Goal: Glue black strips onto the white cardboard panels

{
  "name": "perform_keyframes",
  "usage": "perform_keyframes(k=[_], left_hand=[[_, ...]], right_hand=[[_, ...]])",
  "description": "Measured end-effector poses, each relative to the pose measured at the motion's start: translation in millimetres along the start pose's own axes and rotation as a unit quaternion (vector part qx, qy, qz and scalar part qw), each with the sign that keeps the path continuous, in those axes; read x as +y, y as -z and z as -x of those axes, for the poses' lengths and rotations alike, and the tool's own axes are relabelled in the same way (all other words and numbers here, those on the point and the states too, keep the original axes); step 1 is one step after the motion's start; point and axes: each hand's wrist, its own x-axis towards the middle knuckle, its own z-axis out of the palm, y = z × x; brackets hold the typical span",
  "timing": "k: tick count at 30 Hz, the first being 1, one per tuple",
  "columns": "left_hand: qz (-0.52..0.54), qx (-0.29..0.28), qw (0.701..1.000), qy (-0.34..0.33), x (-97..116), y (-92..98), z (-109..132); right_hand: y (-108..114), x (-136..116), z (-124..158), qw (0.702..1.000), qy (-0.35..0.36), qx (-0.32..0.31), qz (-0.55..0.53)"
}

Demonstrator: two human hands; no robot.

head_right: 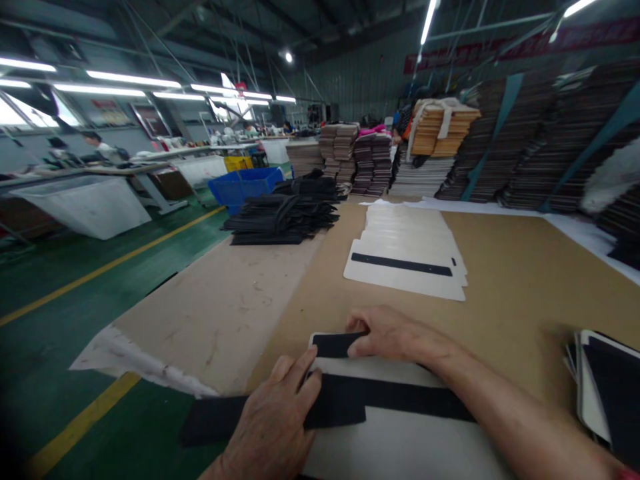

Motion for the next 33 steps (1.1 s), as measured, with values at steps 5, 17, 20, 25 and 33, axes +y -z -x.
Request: perform_keyframes(k=[5,17,20,25,33], left_hand=[[-0.021,0.015,1.0,0.01,0,-3.0,-2],[-0.095,0.034,0.994,-0.028,-14,-14.1,-7],[-0.096,0.025,0.995,-0.031,-16,-14.2,-8],[-0.1,0.023,0.994,-0.027,-16,-14.8,-9],[-0.115,0.013,0.992,-0.039,-21,-19.1,-11]], right_hand=[[35,62,68,0.993,-0.051,-0.035,-0.105],[-15,114,111,0.943,-0.18,0.219,-0.173],[-17,117,113,0.939,-0.189,0.254,-0.136],[-10,111,112,0.931,-0.198,0.279,-0.126],[-12,109,101,0.929,-0.208,0.292,-0.092]])
